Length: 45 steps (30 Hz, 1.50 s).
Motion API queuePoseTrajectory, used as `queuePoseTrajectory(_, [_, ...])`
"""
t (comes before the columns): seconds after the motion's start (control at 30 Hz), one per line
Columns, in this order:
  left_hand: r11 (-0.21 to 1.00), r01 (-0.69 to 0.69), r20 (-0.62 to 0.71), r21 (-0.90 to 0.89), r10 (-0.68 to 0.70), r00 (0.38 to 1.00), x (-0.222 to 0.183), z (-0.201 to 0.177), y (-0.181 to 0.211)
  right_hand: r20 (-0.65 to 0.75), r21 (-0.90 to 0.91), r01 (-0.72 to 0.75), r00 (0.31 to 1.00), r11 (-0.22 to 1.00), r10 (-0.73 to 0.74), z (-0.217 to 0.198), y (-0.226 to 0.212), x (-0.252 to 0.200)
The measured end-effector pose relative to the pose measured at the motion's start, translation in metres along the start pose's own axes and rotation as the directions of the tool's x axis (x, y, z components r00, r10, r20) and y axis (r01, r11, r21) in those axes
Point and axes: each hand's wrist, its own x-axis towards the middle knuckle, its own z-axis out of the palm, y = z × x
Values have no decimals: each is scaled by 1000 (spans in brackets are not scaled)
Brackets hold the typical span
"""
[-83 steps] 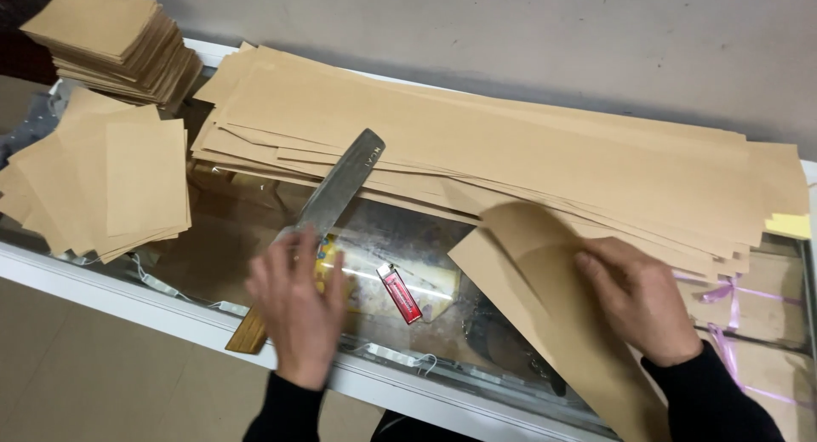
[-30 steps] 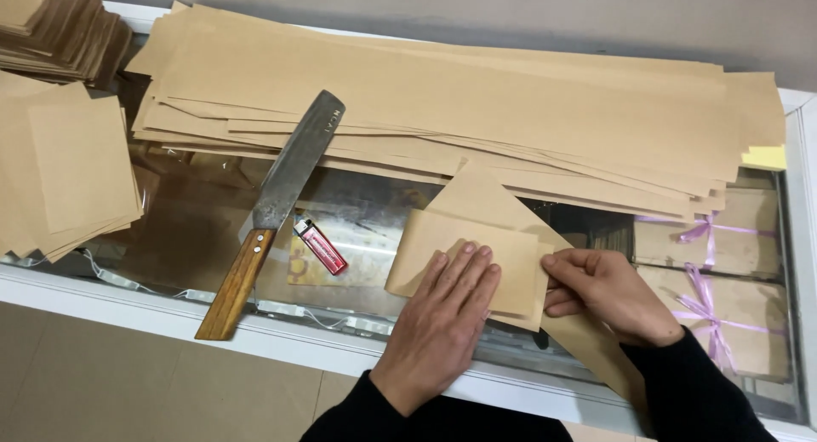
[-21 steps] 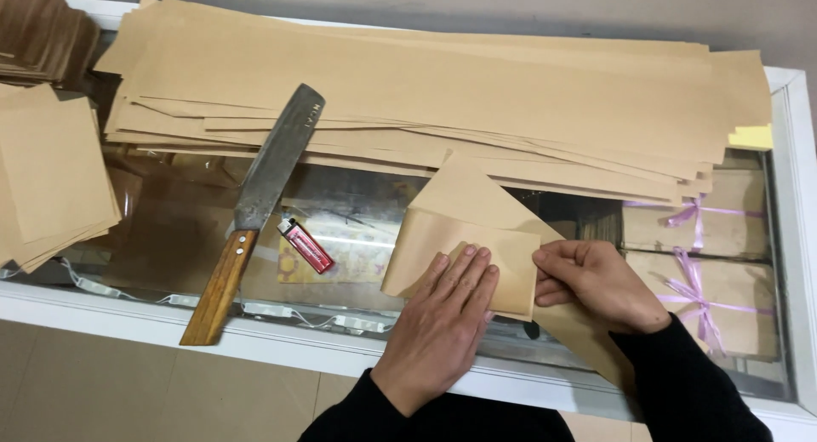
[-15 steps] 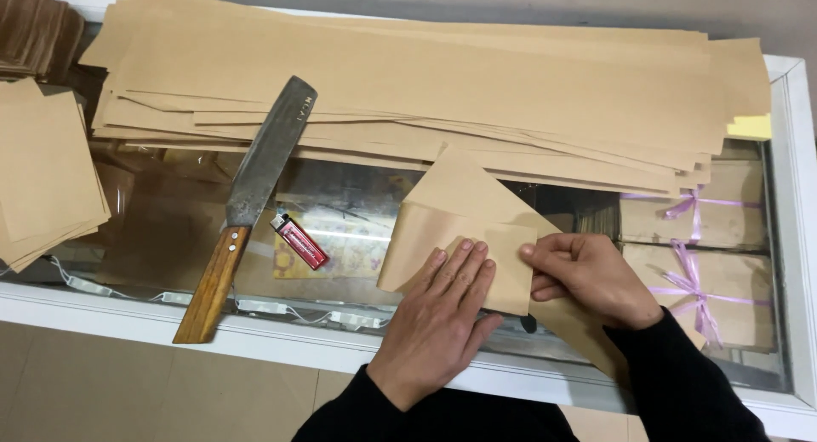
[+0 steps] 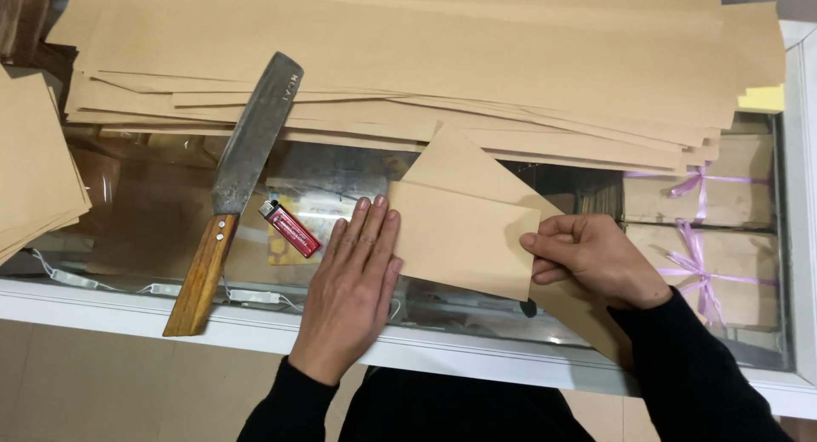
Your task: Folding and cutting brown paper strips into smaller sections using a large knife on a glass counter.
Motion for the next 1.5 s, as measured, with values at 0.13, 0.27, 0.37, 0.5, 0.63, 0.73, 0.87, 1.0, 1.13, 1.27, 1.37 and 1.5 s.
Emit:
queuePoseTrajectory(0.13, [998,-11,-33,-60,9,999,2,-3,1,6,3,-12,1000,1000,12,0,-1,-1])
queuePoseTrajectory(0.27, [998,0,-8,-62,0,1000,3,-3,1,19,16,-12,1000,1000,11,-1,-1,-2])
queuePoseTrajectory(0.37, [999,-4,0,-49,4,1000,3,-1,0,44,10,-3,999,1000,2,-4,1,0])
queuePoseTrajectory(0.5, [999,-8,3,-38,8,1000,3,-1,0,72,-21,20,997,1000,-18,-4,-1,-2])
queuePoseTrajectory(0.63, [1000,10,-25,-15,-10,1000,2,5,0,79,12,75,994,997,-75,-7,10,7])
queuePoseTrajectory(0.73, [999,23,-5,-28,-23,1000,2,5,0,85,7,79,993,997,-79,-9,12,9])
queuePoseTrajectory(0.87, [1000,14,-7,1,-14,1000,2,6,-1,87,6,87,992,996,-87,-9,13,10])
queuePoseTrajectory(1.0, [1000,15,-3,3,-15,1000,2,5,-1,82,0,90,993,996,-90,-10,13,10])
queuePoseTrajectory(1.13, [1000,11,-4,17,-11,1000,2,7,-1,81,-12,94,992,996,-93,-9,13,9])
queuePoseTrajectory(1.27, [1000,13,-11,20,-13,1000,2,7,0,82,-14,101,992,995,-99,-9,13,9])
queuePoseTrajectory(1.37, [1000,13,-11,21,-12,1000,2,5,0,85,-18,101,991,995,-99,-9,14,10])
queuePoseTrajectory(1.5, [999,8,-26,46,-7,1000,2,7,0,93,5,97,991,995,-97,-10,14,11])
